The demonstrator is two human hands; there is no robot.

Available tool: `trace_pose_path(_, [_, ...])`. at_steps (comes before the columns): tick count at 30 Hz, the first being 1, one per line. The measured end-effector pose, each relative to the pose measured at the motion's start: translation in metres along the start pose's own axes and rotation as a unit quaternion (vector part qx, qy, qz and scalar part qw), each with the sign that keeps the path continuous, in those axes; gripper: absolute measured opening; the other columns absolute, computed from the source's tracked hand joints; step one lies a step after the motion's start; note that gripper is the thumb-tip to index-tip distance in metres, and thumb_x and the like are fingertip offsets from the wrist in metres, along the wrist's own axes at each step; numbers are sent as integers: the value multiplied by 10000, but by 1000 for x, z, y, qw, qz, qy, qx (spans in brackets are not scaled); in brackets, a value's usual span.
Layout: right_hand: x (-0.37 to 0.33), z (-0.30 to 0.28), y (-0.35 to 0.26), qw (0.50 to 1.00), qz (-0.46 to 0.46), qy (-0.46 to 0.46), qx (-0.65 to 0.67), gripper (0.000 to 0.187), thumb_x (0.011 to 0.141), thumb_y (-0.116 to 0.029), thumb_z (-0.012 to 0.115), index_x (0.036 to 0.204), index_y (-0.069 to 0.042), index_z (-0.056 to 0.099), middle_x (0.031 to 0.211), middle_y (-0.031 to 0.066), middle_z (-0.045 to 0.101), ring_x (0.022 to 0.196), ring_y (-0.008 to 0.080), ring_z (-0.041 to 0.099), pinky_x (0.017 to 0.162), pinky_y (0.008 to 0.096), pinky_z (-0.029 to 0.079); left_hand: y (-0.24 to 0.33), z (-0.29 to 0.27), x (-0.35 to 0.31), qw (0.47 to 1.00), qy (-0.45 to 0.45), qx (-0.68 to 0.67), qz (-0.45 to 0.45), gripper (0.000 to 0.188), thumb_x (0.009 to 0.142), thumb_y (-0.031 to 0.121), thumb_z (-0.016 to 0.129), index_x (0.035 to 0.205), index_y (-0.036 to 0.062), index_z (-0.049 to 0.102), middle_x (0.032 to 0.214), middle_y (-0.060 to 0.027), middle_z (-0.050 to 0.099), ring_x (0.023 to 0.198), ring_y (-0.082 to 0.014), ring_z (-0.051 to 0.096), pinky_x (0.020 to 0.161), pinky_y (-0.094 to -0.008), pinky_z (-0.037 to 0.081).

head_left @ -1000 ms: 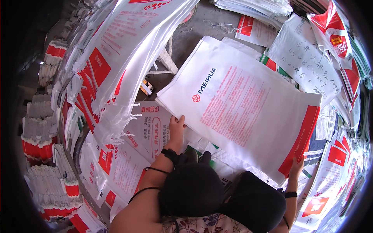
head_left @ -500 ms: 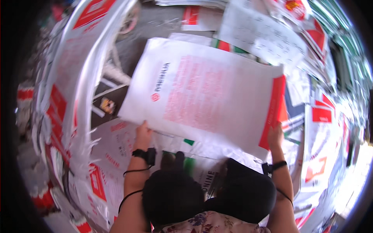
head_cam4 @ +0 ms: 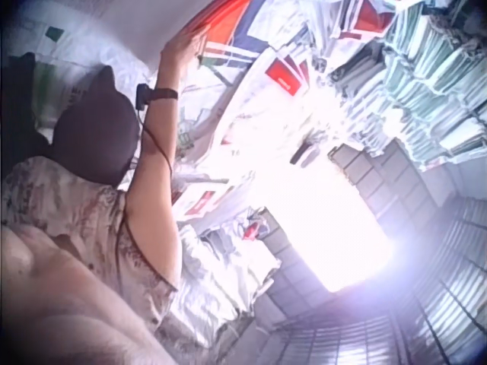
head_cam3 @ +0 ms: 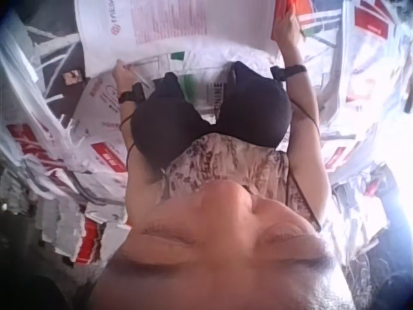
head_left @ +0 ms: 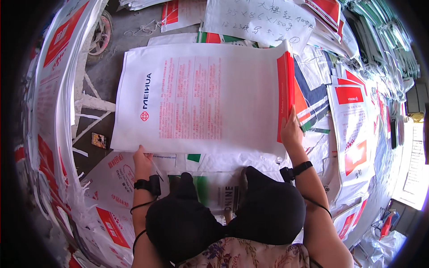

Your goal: The person organizes printed packaging bags by hand, picking them up from a pile, aligning them, and placing them onto a stack.

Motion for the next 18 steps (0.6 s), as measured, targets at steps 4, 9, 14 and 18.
trace_pose_path(4, [-19,11,16,986,-121,82,84,647,982,-187,438,1526,-43,120,1348,345,474,1086,473,596,883,497,509,1,-8,16,1000,-10,9,11,202,989,174,528,1111,17,563,1052,-90,624,933,-199,619,852,-374,524])
trace_pose_path(9, [-20,13,29,978,-132,89,137,649,966,-82,437,1528,-40,116,1412,322,423,1186,466,534,949,467,480,8,-6,30,998,-66,-4,19,225,988,145,511,1162,8,548,1133,-107,617,1017,-219,620,926,-403,518])
trace_pose_path(14, [-24,22,24,987,-92,63,118,674,928,-19,416,1529,-27,113,1470,288,362,1296,426,458,1034,440,430,12,-11,24,999,18,32,23,264,980,175,524,1179,2,524,1125,-102,614,1009,-217,619,861,-380,527])
trace_pose_path(18, [-23,27,27,993,-60,38,99,707,894,16,426,1522,13,100,1510,280,292,1359,416,383,1089,428,389,15,-3,24,999,4,47,18,253,966,139,514,1190,27,541,1149,-91,611,1032,-220,610,856,-371,512])
Point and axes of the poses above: each hand's wrist, its own x-axis towards the middle knuckle, its own z-axis out of the palm, y = z × x, the point moved 10 cm from there along x, towards the middle knuckle
